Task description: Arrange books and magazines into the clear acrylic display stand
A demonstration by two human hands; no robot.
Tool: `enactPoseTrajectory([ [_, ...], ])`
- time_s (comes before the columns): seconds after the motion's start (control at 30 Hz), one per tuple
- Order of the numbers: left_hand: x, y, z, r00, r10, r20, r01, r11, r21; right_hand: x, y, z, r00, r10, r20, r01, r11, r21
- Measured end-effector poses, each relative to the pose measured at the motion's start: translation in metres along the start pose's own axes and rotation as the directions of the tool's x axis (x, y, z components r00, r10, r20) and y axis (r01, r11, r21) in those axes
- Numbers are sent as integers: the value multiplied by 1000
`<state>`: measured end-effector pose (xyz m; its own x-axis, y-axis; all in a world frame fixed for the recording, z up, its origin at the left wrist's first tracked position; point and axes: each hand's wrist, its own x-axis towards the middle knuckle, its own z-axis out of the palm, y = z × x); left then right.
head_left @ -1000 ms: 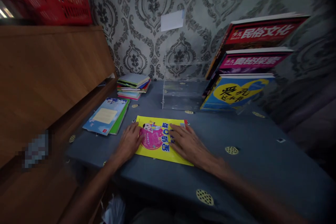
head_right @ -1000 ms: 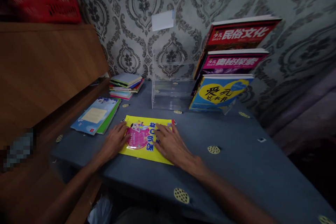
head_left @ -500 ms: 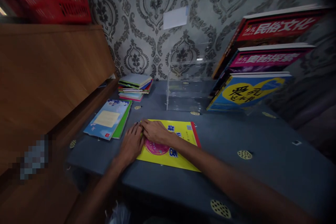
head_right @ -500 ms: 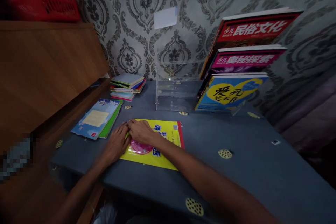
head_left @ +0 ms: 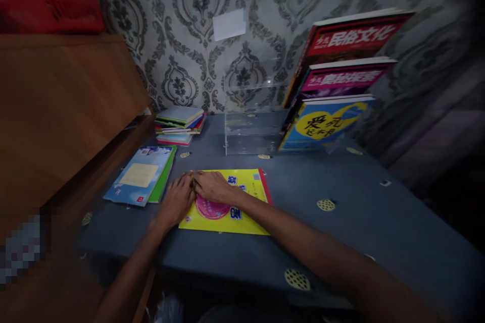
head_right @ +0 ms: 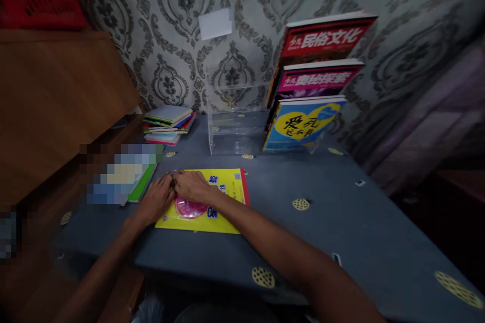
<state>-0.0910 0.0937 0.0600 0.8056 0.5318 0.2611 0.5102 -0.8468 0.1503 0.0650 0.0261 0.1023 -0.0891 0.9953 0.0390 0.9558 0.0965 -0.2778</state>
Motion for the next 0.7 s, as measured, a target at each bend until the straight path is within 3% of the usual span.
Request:
enactPoseTrajectory([
  [0.2, 3, 0, -1, 999, -24, 24, 24, 999, 23, -29, 10, -7, 995, 99, -6, -99, 995, -19],
  [0.4, 3, 3, -4, 999, -27, 37, 26, 999, 23, -69, 42, -16, 973, 228, -25, -229, 973, -31],
  [0.6, 4, 3, -4, 998, -43, 44, 42, 999, 16, -118, 86, -23, 909, 405, -100, -404, 914, 36],
  [0.7, 4, 4, -4, 997, -46, 58, 45, 999, 20, -138, 105, -25, 884, 440, -156, -431, 898, 90],
])
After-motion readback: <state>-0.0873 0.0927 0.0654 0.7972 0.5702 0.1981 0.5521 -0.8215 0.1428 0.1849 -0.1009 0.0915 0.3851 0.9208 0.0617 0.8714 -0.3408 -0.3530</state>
